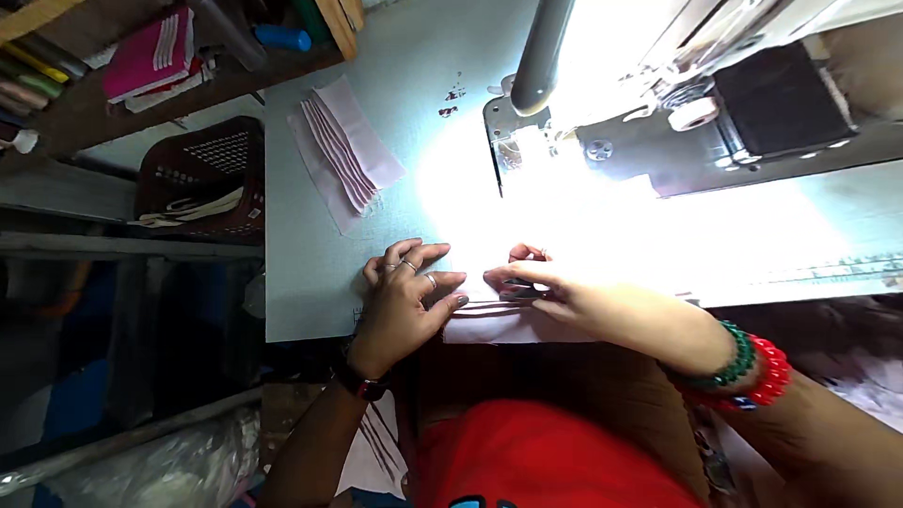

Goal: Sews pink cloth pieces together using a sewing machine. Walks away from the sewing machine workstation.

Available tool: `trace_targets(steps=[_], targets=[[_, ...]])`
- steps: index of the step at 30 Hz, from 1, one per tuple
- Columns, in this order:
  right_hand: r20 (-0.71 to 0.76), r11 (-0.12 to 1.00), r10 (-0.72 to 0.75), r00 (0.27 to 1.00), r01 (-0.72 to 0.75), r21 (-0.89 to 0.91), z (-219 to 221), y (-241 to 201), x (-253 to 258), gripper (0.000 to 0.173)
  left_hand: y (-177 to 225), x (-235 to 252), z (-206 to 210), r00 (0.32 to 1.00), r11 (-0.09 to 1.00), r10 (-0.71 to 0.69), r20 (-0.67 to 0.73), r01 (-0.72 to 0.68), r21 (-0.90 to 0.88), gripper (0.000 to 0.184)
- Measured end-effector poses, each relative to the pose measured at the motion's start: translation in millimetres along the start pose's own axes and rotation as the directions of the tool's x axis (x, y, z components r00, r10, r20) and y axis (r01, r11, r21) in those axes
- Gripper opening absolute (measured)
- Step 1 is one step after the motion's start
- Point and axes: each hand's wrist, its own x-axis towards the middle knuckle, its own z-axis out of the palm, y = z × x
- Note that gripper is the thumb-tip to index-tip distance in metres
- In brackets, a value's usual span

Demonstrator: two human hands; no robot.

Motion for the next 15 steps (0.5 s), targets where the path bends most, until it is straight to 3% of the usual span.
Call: trace_targets(steps=[3, 6, 9, 12, 15], targets=[[-0.044, 0.998, 0.036, 0.998, -0.038, -0.043, -4.5, -3.9, -9.1, 0.034, 0.0, 0.4, 0.5, 1.0, 1.0, -0.006, -0.003, 0.006, -0.007, 0.017], [-0.181, 0.996, 0.026, 0.983, -0.041, -0.083, -22.5, -4.3, -23.4, 0.035, -1.3, 0.3, 1.0, 1.0, 1.0, -0.004, -0.013, 0.004, -0.006, 0.017], [-0.322, 0.981, 0.143, 0.936, -0.178, -0.081, -49.8, 4.4, -50.8, 0.03, -3.2, 1.0, 0.5, 1.0, 1.0, 0.007, -0.024, -0.007, -0.018, 0.015], [-0.369, 0.932, 0.309, 0.877, -0.356, -0.065, -74.6, 21.5, -85.2, 0.026, -3.0, 4.3, 2.0, 0.999, 1.0, 0.013, -0.032, -0.014, -0.014, 0.015], [-0.367, 0.92, 0.337, 0.867, -0.386, -0.068, -79.1, 37.3, -104.4, 0.024, -1.9, 6.7, 1.3, 0.999, 1.0, 0.003, -0.032, -0.003, -0.001, 0.015]])
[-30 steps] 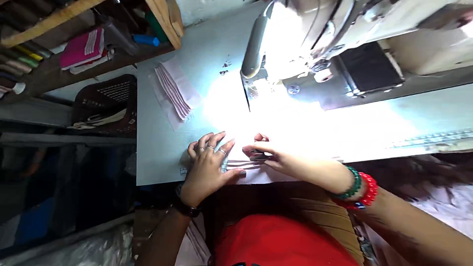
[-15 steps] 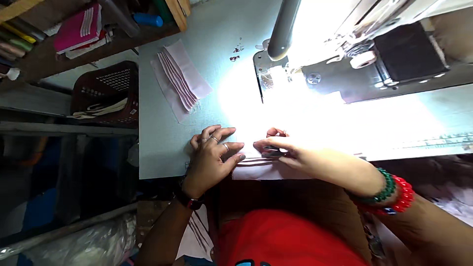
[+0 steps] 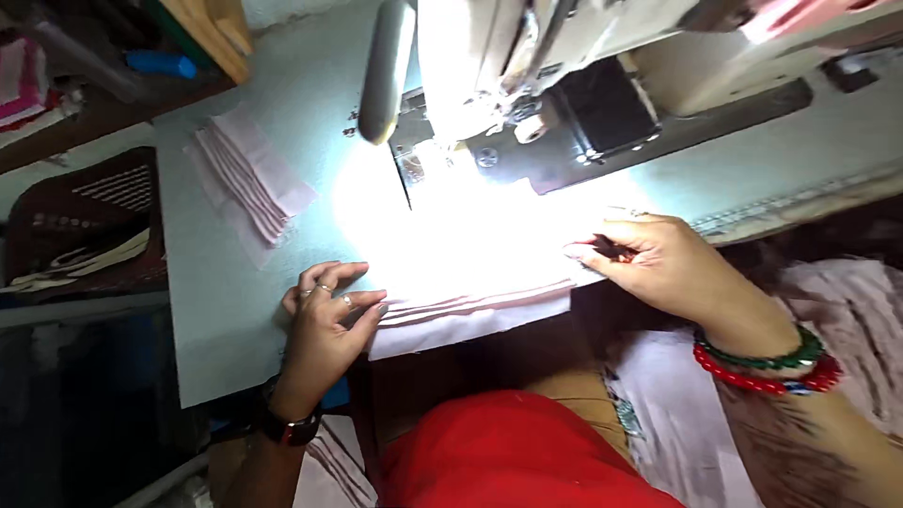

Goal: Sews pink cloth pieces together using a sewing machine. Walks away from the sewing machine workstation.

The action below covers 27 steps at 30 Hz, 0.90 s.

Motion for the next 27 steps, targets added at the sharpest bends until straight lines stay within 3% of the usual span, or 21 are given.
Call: trace_targets(steps=[9, 15, 18, 20, 22, 24, 27], targets=[[0.031, 0.976, -0.184, 0.982, 0.186, -0.109, 7.0, 7.0, -5.3, 0.017, 5.1, -0.1, 0.5, 0.999, 0.999, -0.044, -0.016, 0.044, 0.013, 0.017], [0.007, 0.957, -0.234, 0.972, 0.232, -0.174, 11.9, 6.8, -14.0, 0.019, 5.4, -1.2, 1.7, 0.998, 0.998, -0.058, -0.024, 0.058, 0.019, 0.017], [-0.011, 0.942, -0.287, 0.958, 0.28, -0.187, 15.6, -3.7, -25.8, 0.018, 8.2, -0.8, -0.8, 0.997, 0.996, -0.058, -0.051, 0.054, -0.075, 0.015], [-0.042, 0.959, -0.281, 0.959, 0.279, -0.048, 18.6, -25.2, -45.1, 0.016, 17.9, 6.8, -14.7, 0.995, 0.969, -0.059, -0.084, 0.037, -0.244, 0.011], [-0.055, 0.935, -0.197, 0.979, 0.204, 0.29, 24.5, -51.3, -67.1, 0.012, 31.9, 25.5, -36.5, 0.996, 0.919, -0.06, -0.062, 0.031, -0.393, 0.007], [-0.033, 0.851, -0.081, 0.996, 0.086, 0.518, 39.2, -64.7, -81.7, 0.009, 43.3, 56.3, -45.3, 0.999, 0.921, -0.04, 0.017, 0.044, -0.386, 0.005], [-0.02, 0.84, 0.031, 0.999, -0.015, 0.543, 68.9, -55.8, -86.4, 0.017, 39.5, 120.9, -15.2, 0.983, 0.938, 0.095, 0.159, -0.035, -0.344, 0.005]])
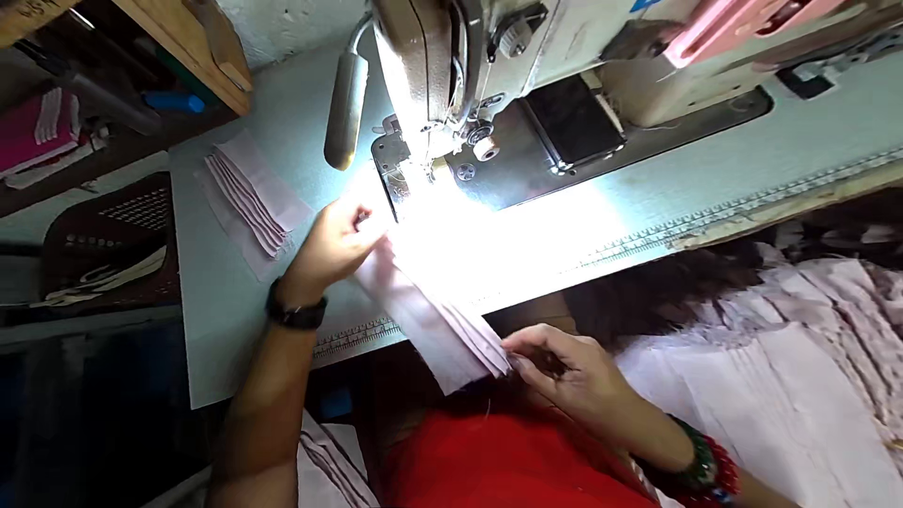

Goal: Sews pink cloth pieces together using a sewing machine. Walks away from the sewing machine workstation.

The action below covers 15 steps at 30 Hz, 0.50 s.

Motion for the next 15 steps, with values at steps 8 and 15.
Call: trace_targets(steps=[8, 15], targets=[[-0.086, 0.997, 0.079, 0.993, -0.078, 0.017, 17.2, 22.2, 2.0, 0.031, -17.6, 44.7, 66.7, 0.982, 0.847, 0.177, -0.066, -0.118, 0.518, 0.013], [-0.056, 0.997, 0.068, 0.996, -0.066, 0.032, 19.2, 25.1, 0.0, 0.032, -1.4, -26.3, 86.7, 0.975, 0.704, 0.182, 0.131, -0.222, 0.674, 0.036]])
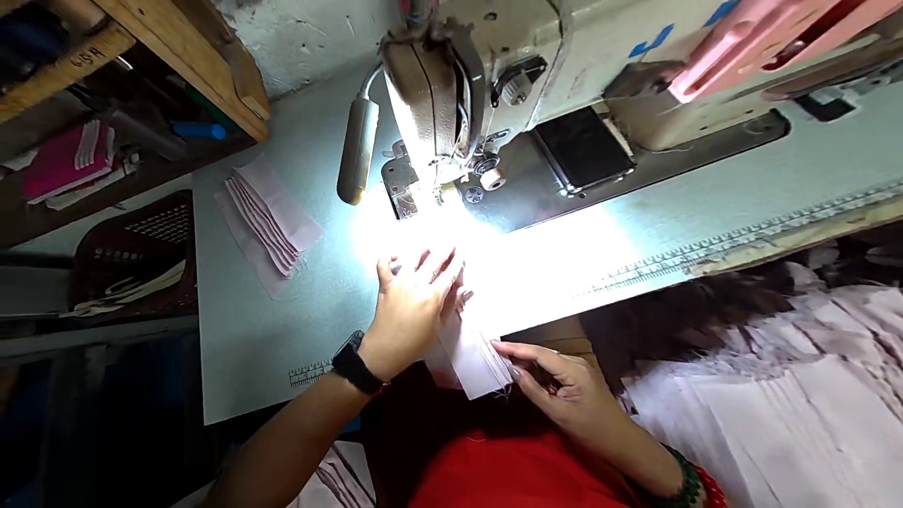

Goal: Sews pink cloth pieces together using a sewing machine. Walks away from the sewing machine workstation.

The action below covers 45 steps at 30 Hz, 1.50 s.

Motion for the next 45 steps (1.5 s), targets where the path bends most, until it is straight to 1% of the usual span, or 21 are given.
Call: trace_targets(steps=[4, 8, 9, 11, 13, 18, 31, 36, 37, 38, 40, 41, 43, 45], targets=[[0.021, 1.0, 0.0, 1.0, -0.001, 0.022, 1.9, -3.4, 0.6, 0.033, -19.4, 5.0, 3.0, 0.999, 0.998, 0.05, 0.016, -0.05, -0.046, 0.048], [0.019, 0.998, -0.003, 1.0, 0.002, 0.058, 3.3, -3.0, 3.6, 0.033, -32.8, 17.7, -1.9, 0.995, 0.998, 0.014, 0.103, -0.008, -0.055, 0.052], [0.017, 0.998, 0.0, 1.0, -0.001, 0.069, 4.1, -3.1, 4.3, 0.033, -35.4, 21.3, -2.8, 0.993, 0.999, 0.0, 0.118, 0.006, -0.047, 0.058], [0.016, 0.997, 0.009, 1.0, -0.01, 0.076, 5.5, -4.5, 5.6, 0.033, -40.1, 27.1, -3.3, 0.99, 0.998, -0.03, 0.138, 0.036, -0.043, 0.076], [0.026, 0.997, 0.011, 1.0, -0.013, 0.076, 5.2, -5.6, 6.6, 0.033, -44.4, 31.7, -2.7, 0.989, 0.999, -0.039, 0.145, 0.044, -0.03, 0.085], [0.012, 0.997, 0.027, 1.0, -0.027, 0.07, 4.0, -6.2, 10.6, 0.033, -52.0, 40.8, 0.0, 0.988, 1.0, -0.022, 0.153, 0.022, 0.002, 0.087], [-0.007, 0.997, 0.07, 0.998, -0.069, 0.04, 7.1, -7.7, 18.1, 0.034, -63.5, 49.5, 0.1, 0.99, 0.999, -0.008, 0.143, 0.012, -0.03, 0.081], [-0.047, 0.993, 0.076, 0.996, -0.08, -0.081, 8.6, -12.8, 21.2, 0.033, -63.9, 50.0, -0.8, 0.988, 1.0, 0.004, 0.154, -0.001, -0.017, 0.082], [-0.048, 0.991, 0.076, 0.996, -0.081, -0.109, 8.0, -14.5, 21.8, 0.033, -60.5, 47.7, -3.3, 0.987, 1.0, 0.008, 0.162, -0.005, -0.015, 0.077], [-0.048, 0.987, 0.075, 0.996, -0.081, -0.136, 6.8, -16.0, 22.6, 0.032, -54.6, 43.4, -6.3, 0.986, 0.999, 0.023, 0.162, -0.019, -0.027, 0.068], [-0.041, 0.985, 0.083, 0.996, -0.088, -0.151, 2.5, -19.2, 23.2, 0.031, -34.7, 24.1, -11.3, 0.984, 0.992, 0.11, 0.138, -0.101, -0.075, 0.043], [-0.036, 0.987, 0.098, 0.995, -0.102, -0.123, -0.6, -20.7, 23.5, 0.03, -23.1, 9.8, -11.9, 0.979, 0.982, 0.162, 0.123, -0.148, -0.115, 0.035], [-0.025, 0.99, 0.138, 0.99, -0.138, -0.02, -6.3, -23.1, 25.5, 0.028, -3.4, -19.7, -8.6, 0.969, 0.96, 0.225, 0.104, -0.203, -0.191, 0.03], [-0.027, 0.985, 0.165, 0.986, -0.163, 0.046, -7.4, -23.3, 26.9, 0.025, 9.2, -39.9, -5.1, 0.968, 0.957, 0.235, 0.09, -0.214, -0.194, 0.032]])
